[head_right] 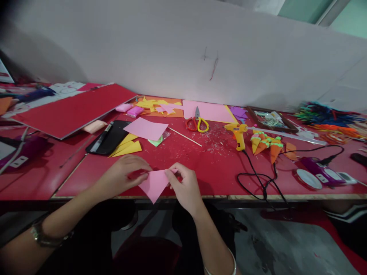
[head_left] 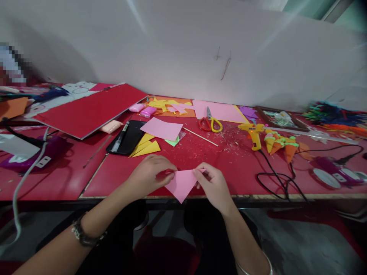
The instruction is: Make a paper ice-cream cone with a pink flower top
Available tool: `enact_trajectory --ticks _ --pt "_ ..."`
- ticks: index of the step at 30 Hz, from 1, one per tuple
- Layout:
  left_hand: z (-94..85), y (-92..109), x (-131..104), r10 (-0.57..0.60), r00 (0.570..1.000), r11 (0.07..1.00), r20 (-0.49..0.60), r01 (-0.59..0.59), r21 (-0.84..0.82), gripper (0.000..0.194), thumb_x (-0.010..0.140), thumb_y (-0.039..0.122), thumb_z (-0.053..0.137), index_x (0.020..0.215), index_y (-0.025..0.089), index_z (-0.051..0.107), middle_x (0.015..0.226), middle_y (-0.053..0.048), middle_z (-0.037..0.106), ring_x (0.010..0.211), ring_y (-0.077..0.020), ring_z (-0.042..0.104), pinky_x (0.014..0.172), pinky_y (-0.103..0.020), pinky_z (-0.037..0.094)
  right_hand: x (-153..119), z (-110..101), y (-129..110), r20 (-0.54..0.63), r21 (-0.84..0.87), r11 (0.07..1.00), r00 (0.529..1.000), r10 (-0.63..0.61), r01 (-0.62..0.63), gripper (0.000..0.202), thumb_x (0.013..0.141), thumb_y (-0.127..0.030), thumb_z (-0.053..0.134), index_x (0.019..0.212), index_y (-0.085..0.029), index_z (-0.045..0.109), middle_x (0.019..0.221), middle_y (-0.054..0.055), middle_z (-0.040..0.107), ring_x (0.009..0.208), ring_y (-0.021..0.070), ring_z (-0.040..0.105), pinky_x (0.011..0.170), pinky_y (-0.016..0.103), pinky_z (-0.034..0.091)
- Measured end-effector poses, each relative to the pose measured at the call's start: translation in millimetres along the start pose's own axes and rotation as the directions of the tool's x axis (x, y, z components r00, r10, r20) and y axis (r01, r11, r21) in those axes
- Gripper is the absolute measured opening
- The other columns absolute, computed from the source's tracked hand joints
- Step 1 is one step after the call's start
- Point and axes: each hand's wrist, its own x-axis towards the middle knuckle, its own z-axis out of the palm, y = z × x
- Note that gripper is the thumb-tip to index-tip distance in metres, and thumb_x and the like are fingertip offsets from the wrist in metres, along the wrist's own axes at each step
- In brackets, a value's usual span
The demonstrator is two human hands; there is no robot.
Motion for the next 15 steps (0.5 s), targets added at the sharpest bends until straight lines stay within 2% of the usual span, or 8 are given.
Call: enact_trajectory --ticks 3,8,11,15 --pt "10.9 9 1 0.09 0.995 0.978 -0.04 -0.08 0.193 0.014 0.075 0.019 0.049 0.085 0.02 0.058 0.082 -0.001 0.065 0.08 -0.0153 0.056 0.08 -0.032 0.037 -1 8 0 0.034 -0.089 0.995 0.998 -0.046 0.049 0.022 0.081 -0.031 0.045 0.065 -0.017 0.049 0.055 -0.004 0.048 0.052 0.0071 0.046 0.051 0.018 0.035" --pt "24.3 22 1 0.111 0.98 0.944 -0.168 -0.051 0.327 0.012 0.072 0.014 0.044 0.064 0.017 0.053 0.053 0.003 0.057 0.048 -0.0086 0.048 0.058 -0.023 0.038 -3 18 -3 0.075 -0.182 0.976 0.991 -0.108 0.12 0.024 0.082 -0.03 0.043 0.062 -0.017 0.047 0.055 -0.005 0.044 0.053 0.0065 0.043 0.052 0.018 0.031" --pt "24.4 22 4 0.17 0.958 0.905 -0.231 -0.059 0.422 0.013 0.069 0.014 0.046 0.057 0.017 0.05 0.047 0.004 0.054 0.043 -0.0085 0.046 0.054 -0.023 0.036 -3 17 -3 0.045 -0.201 0.971 0.991 -0.126 0.132 0.026 0.083 -0.031 0.041 0.062 -0.017 0.046 0.053 -0.005 0.043 0.052 0.0066 0.042 0.052 0.019 0.031" --pt "19.4 16 7 0.219 0.94 0.864 -0.26 -0.064 0.499 0.014 0.069 0.015 0.046 0.057 0.017 0.053 0.048 0.003 0.056 0.046 -0.0095 0.049 0.055 -0.024 0.036 -3 6 -3 -0.069 -0.171 0.981 0.993 -0.099 0.086 0.025 0.083 -0.033 0.042 0.063 -0.017 0.047 0.052 -0.005 0.045 0.051 0.007 0.045 0.051 0.019 0.033"
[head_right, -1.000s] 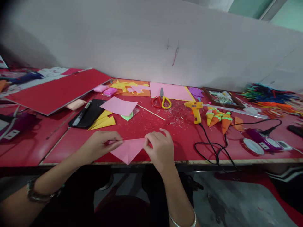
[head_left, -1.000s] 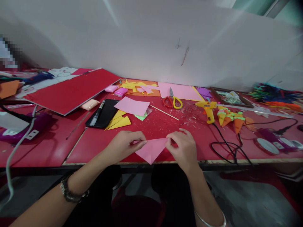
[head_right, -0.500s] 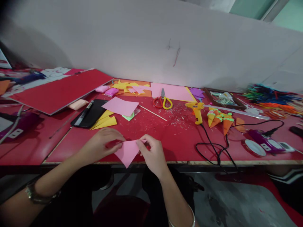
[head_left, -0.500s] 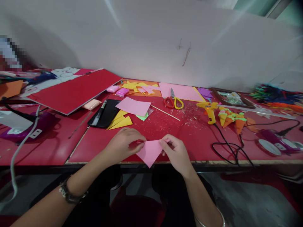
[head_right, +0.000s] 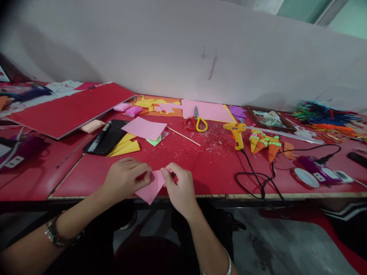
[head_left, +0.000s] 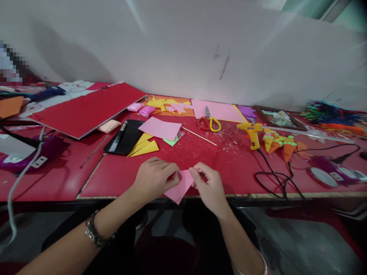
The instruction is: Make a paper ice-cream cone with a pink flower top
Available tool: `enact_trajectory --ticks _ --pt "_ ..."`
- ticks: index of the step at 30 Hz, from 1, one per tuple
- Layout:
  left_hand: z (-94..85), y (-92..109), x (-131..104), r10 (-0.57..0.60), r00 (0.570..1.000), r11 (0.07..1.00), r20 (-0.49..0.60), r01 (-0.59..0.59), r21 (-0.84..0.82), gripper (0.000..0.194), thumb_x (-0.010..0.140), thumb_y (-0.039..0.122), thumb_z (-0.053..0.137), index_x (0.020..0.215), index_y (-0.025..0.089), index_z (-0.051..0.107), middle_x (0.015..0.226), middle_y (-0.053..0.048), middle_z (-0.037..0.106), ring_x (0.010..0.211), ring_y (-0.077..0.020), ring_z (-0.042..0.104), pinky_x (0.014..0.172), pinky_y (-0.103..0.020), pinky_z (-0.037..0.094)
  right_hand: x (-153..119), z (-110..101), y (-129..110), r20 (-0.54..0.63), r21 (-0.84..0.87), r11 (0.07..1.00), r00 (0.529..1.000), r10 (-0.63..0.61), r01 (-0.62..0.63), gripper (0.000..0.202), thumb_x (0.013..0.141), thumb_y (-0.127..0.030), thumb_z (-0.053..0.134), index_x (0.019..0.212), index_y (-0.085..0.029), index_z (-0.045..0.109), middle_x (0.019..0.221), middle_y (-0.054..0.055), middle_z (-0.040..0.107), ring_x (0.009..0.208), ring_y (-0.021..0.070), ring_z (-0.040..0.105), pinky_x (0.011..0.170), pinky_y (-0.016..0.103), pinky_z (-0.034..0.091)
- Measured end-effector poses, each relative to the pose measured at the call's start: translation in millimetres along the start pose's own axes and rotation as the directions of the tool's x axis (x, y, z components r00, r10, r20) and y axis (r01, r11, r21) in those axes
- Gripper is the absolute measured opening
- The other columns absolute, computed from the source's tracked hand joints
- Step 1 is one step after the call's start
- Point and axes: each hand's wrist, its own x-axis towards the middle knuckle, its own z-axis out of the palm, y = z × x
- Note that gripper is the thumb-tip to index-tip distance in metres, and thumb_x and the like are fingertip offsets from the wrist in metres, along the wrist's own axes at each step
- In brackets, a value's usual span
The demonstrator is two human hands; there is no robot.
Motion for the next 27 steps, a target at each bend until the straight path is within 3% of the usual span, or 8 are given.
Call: enact_trajectory --ticks 3,6,12,16,19,21,23,27 --pt "-1.2 -10 0 -0.011 1.0 0.999 0.016 0.01 0.047 0.012 0.071 0.018 0.048 0.063 0.019 0.057 0.051 0.004 0.058 0.046 -0.0093 0.048 0.052 -0.023 0.033 2 -11 4 -0.09 0.023 0.999 0.995 0.04 -0.038 0.025 0.082 -0.034 0.044 0.064 -0.018 0.047 0.05 -0.005 0.045 0.049 0.0074 0.045 0.05 0.019 0.034" --pt "-4.6 -22 0 -0.07 0.989 0.992 0.13 0.056 0.11 0.013 0.073 0.023 0.047 0.065 0.019 0.058 0.054 0.002 0.059 0.048 -0.0106 0.049 0.049 -0.023 0.029 5 -18 8 -0.179 0.053 0.996 0.981 0.075 -0.067 0.026 0.081 -0.036 0.045 0.063 -0.018 0.047 0.049 -0.005 0.044 0.048 0.0077 0.045 0.05 0.019 0.035" --pt "-9.9 -38 1 -0.281 0.898 0.96 0.338 0.257 0.115 0.019 0.076 0.032 0.044 0.069 0.02 0.056 0.062 0.0 0.061 0.054 -0.0121 0.052 0.044 -0.022 0.02 5 -18 10 -0.23 0.032 0.997 0.97 0.081 -0.076 0.027 0.081 -0.036 0.044 0.061 -0.018 0.045 0.047 -0.005 0.043 0.047 0.0081 0.043 0.049 0.02 0.034" --pt "-14.0 -48 0 -0.408 0.852 0.912 0.327 0.369 0.178 0.018 0.077 0.029 0.042 0.071 0.019 0.055 0.064 -0.001 0.06 0.054 -0.013 0.05 0.045 -0.022 0.02 5 -19 11 -0.293 0.12 0.989 0.949 0.12 -0.088 0.025 0.081 -0.036 0.044 0.063 -0.019 0.044 0.046 -0.006 0.041 0.045 0.0073 0.042 0.047 0.019 0.033" --pt "-17.2 -52 -1 -0.491 0.839 0.865 0.232 0.502 0.013 0.022 0.082 0.029 0.036 0.081 0.017 0.054 0.074 -0.003 0.061 0.063 -0.0141 0.053 0.052 -0.022 0.03 6 -18 11 -0.227 0.174 0.979 0.964 0.141 -0.103 0.026 0.081 -0.035 0.044 0.061 -0.018 0.043 0.046 -0.006 0.041 0.044 0.0068 0.041 0.046 0.018 0.033" --pt "-17.8 -48 -1 -0.45 0.866 0.843 0.22 0.493 -0.216 0.025 0.084 0.029 0.033 0.088 0.016 0.053 0.082 -0.005 0.061 0.074 -0.0147 0.054 0.064 -0.023 0.037 6 -16 10 -0.134 0.163 0.982 0.984 0.116 -0.093 0.026 0.081 -0.034 0.045 0.061 -0.018 0.044 0.047 -0.005 0.043 0.046 0.0071 0.043 0.047 0.018 0.034" --pt "-17.5 -40 0 -0.319 0.902 0.809 0.29 0.418 -0.413 0.027 0.084 0.031 0.034 0.093 0.015 0.053 0.088 -0.006 0.061 0.082 -0.0149 0.054 0.073 -0.024 0.039 6 -12 8 -0.075 0.158 0.985 0.993 0.086 -0.073 0.024 0.08 -0.034 0.046 0.062 -0.018 0.047 0.048 -0.005 0.045 0.047 0.0075 0.045 0.048 0.018 0.035" --pt "-16.3 -27 1 -0.126 0.876 0.717 0.465 0.404 -0.568 0.025 0.081 0.036 0.043 0.085 0.015 0.057 0.079 -0.002 0.061 0.072 -0.0124 0.054 0.064 -0.02 0.04 5 -9 9 -0.018 0.174 0.981 0.996 0.092 -0.087 0.022 0.081 -0.035 0.043 0.068 -0.018 0.05 0.048 -0.004 0.048 0.045 0.0086 0.048 0.048 0.02 0.038"
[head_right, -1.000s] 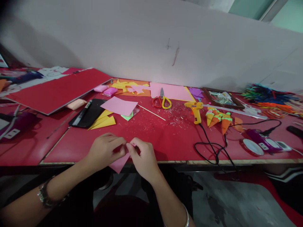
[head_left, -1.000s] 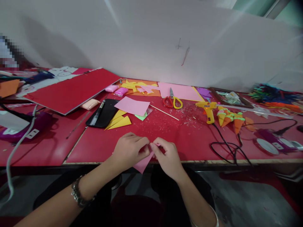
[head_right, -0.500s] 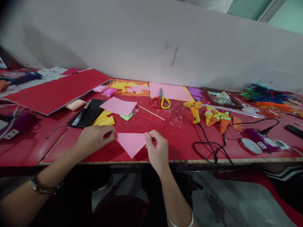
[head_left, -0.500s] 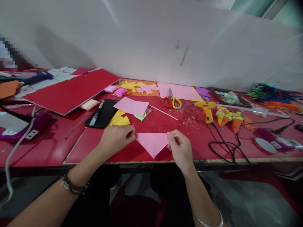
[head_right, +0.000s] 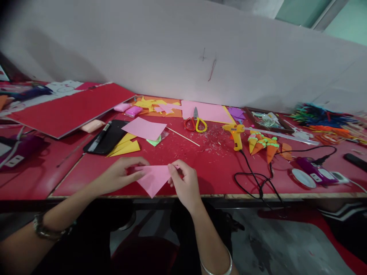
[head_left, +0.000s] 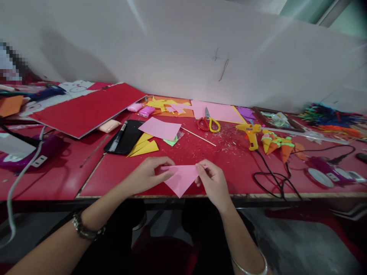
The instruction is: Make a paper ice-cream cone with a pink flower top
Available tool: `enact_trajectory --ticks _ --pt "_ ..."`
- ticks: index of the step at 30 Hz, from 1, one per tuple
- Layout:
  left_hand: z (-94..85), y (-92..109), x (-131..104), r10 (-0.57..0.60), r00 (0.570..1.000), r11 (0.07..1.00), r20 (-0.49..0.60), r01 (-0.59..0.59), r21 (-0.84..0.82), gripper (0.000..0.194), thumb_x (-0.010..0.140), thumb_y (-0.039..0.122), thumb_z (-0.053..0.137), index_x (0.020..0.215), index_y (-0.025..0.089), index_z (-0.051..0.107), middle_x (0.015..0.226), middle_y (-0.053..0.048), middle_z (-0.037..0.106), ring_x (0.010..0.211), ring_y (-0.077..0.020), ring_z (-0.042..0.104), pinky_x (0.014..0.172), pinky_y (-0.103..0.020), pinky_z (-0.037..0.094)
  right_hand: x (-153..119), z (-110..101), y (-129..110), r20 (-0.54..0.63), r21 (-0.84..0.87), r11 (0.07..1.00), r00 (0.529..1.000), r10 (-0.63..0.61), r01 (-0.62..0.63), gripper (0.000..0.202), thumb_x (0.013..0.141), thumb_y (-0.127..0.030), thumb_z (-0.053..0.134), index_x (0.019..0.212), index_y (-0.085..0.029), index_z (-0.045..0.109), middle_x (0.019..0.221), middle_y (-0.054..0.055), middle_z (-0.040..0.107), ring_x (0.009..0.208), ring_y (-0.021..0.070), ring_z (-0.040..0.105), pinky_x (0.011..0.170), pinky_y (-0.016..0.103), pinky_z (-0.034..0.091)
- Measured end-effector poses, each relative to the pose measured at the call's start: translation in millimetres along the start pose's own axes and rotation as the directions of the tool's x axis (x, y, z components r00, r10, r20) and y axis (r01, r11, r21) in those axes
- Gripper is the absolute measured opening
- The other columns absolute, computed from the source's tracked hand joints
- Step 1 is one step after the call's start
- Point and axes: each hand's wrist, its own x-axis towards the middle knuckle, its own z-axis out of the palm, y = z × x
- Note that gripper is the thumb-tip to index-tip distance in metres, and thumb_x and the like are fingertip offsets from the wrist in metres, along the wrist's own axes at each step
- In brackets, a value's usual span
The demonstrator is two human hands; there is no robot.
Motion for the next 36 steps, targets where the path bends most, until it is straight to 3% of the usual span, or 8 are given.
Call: enact_trajectory --ticks 4,8,11,16,24,30,33,36 --pt "3.4 -3 0 -0.021 0.999 0.999 0.041 0.02 0.025 0.029 0.082 0.036 0.04 0.075 0.015 0.058 0.066 0.0 0.058 0.06 -0.0093 0.05 0.055 -0.018 0.036 1 0 2 -0.106 -0.276 0.949 0.977 -0.184 0.149 0.015 0.079 -0.027 0.044 0.081 -0.019 0.056 0.071 0.002 0.06 0.068 0.0141 0.057 0.066 0.026 0.044" --pt "13.8 -8 -1 0.044 0.998 0.975 0.043 -0.052 0.217 0.028 0.082 0.034 0.042 0.071 0.016 0.06 0.058 0.0 0.056 0.053 -0.0089 0.047 0.052 -0.019 0.031 -1 8 -1 0.018 -0.631 0.696 0.903 -0.429 0.343 0.022 0.074 -0.022 0.05 0.094 -0.025 0.059 0.099 0.004 0.058 0.096 0.0188 0.051 0.098 0.042 0.024" --pt "22.4 -8 -1 0.071 0.995 0.952 0.067 -0.088 0.294 0.031 0.083 0.034 0.04 0.064 0.016 0.057 0.052 0.001 0.051 0.05 -0.0081 0.044 0.05 -0.019 0.027 -5 17 -2 0.173 -0.7 0.591 0.898 -0.404 0.401 0.014 0.075 -0.02 0.048 0.081 -0.025 0.06 0.084 0.0 0.062 0.081 0.0151 0.054 0.101 0.044 0.014" --pt "22.9 -4 -2 0.076 0.994 0.95 0.078 -0.096 0.297 0.035 0.084 0.036 0.038 0.06 0.015 0.053 0.05 0.003 0.046 0.049 -0.0071 0.041 0.05 -0.019 0.025 -6 19 2 0.238 -0.716 0.559 0.899 -0.368 0.418 0.014 0.075 -0.017 0.045 0.068 -0.022 0.056 0.063 -0.003 0.06 0.063 0.0114 0.051 0.097 0.038 0.022" --pt "4.3 -1 -2 -0.056 0.997 0.998 0.057 0.054 0.033 0.034 0.082 0.038 0.04 0.063 0.014 0.054 0.05 0.004 0.047 0.046 -0.0067 0.044 0.045 -0.015 0.03 1 -1 2 0.151 -0.703 0.613 0.918 -0.366 0.36 0.014 0.071 -0.016 0.045 0.061 -0.021 0.053 0.055 -0.005 0.054 0.055 0.0091 0.048 0.093 0.035 0.028" --pt "-13.2 -10 -4 -0.166 0.985 0.977 0.041 0.169 -0.129 0.03 0.079 0.039 0.044 0.068 0.015 0.057 0.058 0.002 0.052 0.044 -0.0067 0.049 0.04 -0.014 0.039 5 -22 10 -0.018 -0.705 0.655 0.916 -0.401 0.273 0.014 0.068 -0.014 0.045 0.059 -0.02 0.052 0.056 -0.004 0.054 0.053 0.0097 0.046 0.088 0.035 0.033" --pt "-21.3 -15 -3 -0.242 0.969 0.962 -0.049 0.232 -0.147 0.03 0.078 0.041 0.044 0.069 0.014 0.056 0.059 0.001 0.052 0.045 -0.0075 0.048 0.041 -0.016 0.041 5 -30 11 -0.194 -0.629 0.761 0.915 -0.355 0.162 0.014 0.07 -0.016 0.045 0.059 -0.02 0.051 0.056 -0.002 0.052 0.055 0.0114 0.047 0.074 0.03 0.039" --pt "-18.7 -11 0 -0.242 0.965 0.962 -0.103 0.225 -0.155 0.031 0.08 0.039 0.042 0.067 0.014 0.054 0.06 0.001 0.05 0.049 -0.0079 0.048 0.042 -0.015 0.04 4 -24 9 -0.232 -0.312 0.946 0.958 -0.17 0.092 0.013 0.078 -0.026 0.042 0.071 -0.02 0.052 0.058 -0.001 0.051 0.056 0.0121 0.05 0.058 0.024 0.04"
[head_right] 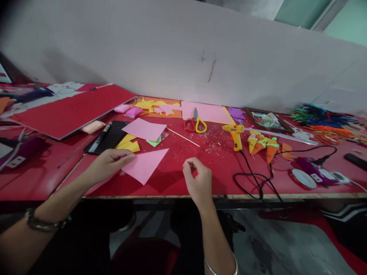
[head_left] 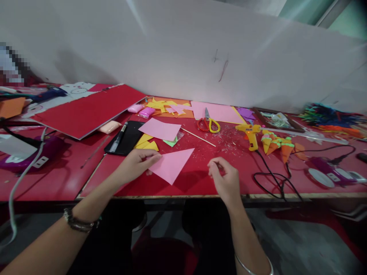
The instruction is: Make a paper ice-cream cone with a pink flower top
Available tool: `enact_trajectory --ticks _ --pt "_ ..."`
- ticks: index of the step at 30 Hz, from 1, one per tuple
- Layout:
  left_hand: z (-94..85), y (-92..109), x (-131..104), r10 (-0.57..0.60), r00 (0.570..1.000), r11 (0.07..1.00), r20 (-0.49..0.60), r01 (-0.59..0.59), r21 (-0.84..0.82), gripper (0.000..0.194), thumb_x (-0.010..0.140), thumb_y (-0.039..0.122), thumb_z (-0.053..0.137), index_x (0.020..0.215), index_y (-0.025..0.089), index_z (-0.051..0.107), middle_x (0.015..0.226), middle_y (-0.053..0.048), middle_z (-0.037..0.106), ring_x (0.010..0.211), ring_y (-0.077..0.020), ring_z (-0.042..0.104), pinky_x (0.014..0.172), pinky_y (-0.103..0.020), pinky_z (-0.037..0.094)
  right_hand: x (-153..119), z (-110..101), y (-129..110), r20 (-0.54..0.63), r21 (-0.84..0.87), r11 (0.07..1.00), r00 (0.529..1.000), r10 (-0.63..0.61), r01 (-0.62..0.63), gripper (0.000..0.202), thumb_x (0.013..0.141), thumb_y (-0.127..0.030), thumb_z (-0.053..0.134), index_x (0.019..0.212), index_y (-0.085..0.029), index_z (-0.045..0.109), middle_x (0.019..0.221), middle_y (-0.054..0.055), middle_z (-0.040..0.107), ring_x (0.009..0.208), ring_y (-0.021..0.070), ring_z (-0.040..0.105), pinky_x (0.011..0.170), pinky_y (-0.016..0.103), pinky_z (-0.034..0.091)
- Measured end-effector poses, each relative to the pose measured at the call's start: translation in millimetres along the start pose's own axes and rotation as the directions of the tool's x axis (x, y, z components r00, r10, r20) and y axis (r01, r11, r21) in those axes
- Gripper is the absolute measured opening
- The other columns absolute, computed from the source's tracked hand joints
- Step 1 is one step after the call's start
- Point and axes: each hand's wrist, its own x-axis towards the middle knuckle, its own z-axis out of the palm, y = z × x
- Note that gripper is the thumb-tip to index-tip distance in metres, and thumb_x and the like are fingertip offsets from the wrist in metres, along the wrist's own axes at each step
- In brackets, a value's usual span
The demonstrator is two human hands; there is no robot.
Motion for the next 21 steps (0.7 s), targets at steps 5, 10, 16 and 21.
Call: enact_trajectory --ticks 5,10,16,21 --pt "22.7 11 -2 0.112 0.986 0.993 0.123 -0.115 0.022 0.03 0.083 0.035 0.038 0.073 0.014 0.056 0.063 0.001 0.054 0.056 -0.0086 0.05 0.051 -0.017 0.04 -7 16 -15 0.268 0.318 0.934 0.96 0.077 -0.164 0.02 0.08 -0.036 0.043 0.087 -0.02 0.053 0.07 0.0 0.056 0.064 0.0118 0.053 0.058 0.021 0.041" --pt "40.0 12 -5 0.336 0.934 0.89 0.121 -0.357 0.284 0.018 0.081 0.025 0.043 0.083 0.017 0.059 0.074 -0.001 0.063 0.067 -0.0109 0.054 0.064 -0.022 0.038 -12 24 -24 0.396 0.247 0.964 0.918 -0.005 -0.101 0.024 0.082 -0.031 0.04 0.069 -0.017 0.054 0.068 -0.001 0.052 0.065 0.0108 0.049 0.058 0.02 0.036" --pt "56.2 13 -11 0.424 0.904 0.724 0.055 -0.375 0.579 0.014 0.067 0.013 0.045 0.054 0.016 0.049 0.047 0.003 0.052 0.046 -0.0087 0.044 0.055 -0.023 0.033 -19 35 -25 0.42 0.139 0.99 0.905 -0.071 0.013 0.033 0.083 -0.031 0.039 0.054 -0.017 0.032 0.053 -0.005 0.03 0.052 0.0065 0.031 0.05 0.021 0.024" --pt "52.2 13 -10 0.451 0.892 0.665 0.045 -0.369 0.649 0.013 0.068 0.016 0.045 0.056 0.017 0.051 0.048 0.003 0.054 0.046 -0.0096 0.046 0.055 -0.023 0.031 -16 28 -21 0.306 0.17 0.983 0.952 0.014 -0.069 0.035 0.083 -0.035 0.04 0.055 -0.017 0.03 0.053 -0.006 0.027 0.051 0.0061 0.029 0.048 0.021 0.022"
